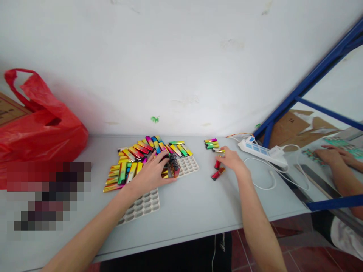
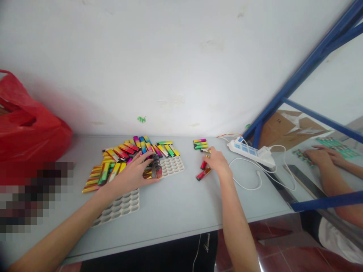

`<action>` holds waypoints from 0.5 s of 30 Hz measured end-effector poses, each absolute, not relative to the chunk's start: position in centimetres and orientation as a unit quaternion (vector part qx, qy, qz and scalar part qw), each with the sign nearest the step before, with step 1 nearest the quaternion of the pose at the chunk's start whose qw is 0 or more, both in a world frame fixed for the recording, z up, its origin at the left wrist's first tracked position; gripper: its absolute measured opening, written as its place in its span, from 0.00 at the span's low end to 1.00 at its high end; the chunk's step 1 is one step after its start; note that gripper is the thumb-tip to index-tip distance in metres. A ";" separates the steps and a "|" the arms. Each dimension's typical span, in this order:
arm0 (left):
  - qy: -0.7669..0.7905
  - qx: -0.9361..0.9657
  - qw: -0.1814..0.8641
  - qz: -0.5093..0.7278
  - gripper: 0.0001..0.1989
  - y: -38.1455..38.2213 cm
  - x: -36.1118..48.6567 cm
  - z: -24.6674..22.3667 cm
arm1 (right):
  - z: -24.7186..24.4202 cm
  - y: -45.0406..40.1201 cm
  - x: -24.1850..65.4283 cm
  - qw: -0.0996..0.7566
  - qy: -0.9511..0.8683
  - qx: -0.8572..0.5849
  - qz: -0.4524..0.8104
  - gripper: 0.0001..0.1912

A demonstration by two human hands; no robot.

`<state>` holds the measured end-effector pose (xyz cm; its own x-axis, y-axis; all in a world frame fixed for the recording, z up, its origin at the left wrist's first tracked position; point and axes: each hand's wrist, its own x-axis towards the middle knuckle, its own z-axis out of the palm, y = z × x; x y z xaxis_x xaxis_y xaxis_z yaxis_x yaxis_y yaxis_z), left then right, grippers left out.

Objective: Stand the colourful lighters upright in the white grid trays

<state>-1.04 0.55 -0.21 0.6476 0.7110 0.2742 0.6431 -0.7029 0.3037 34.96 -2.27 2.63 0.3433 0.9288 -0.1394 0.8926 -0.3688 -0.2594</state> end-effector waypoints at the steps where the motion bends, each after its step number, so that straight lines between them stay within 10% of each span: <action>1: 0.375 0.903 0.092 0.190 0.34 0.5 -1.1 -0.2 | 2.6 -2.2 34.7 0.084 -0.569 -0.807 0.134 0.26; 15: 0.374 0.902 0.088 0.195 0.34 0.5 -1.2 -0.1 | 2.2 -1.2 31.6 0.260 -0.626 -0.713 0.180 0.08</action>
<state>-1.24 0.52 -0.12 0.6445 0.7092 0.2857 0.6404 -0.7049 0.3050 31.59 -1.23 2.18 0.1525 0.9859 0.0689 0.7989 -0.0819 -0.5959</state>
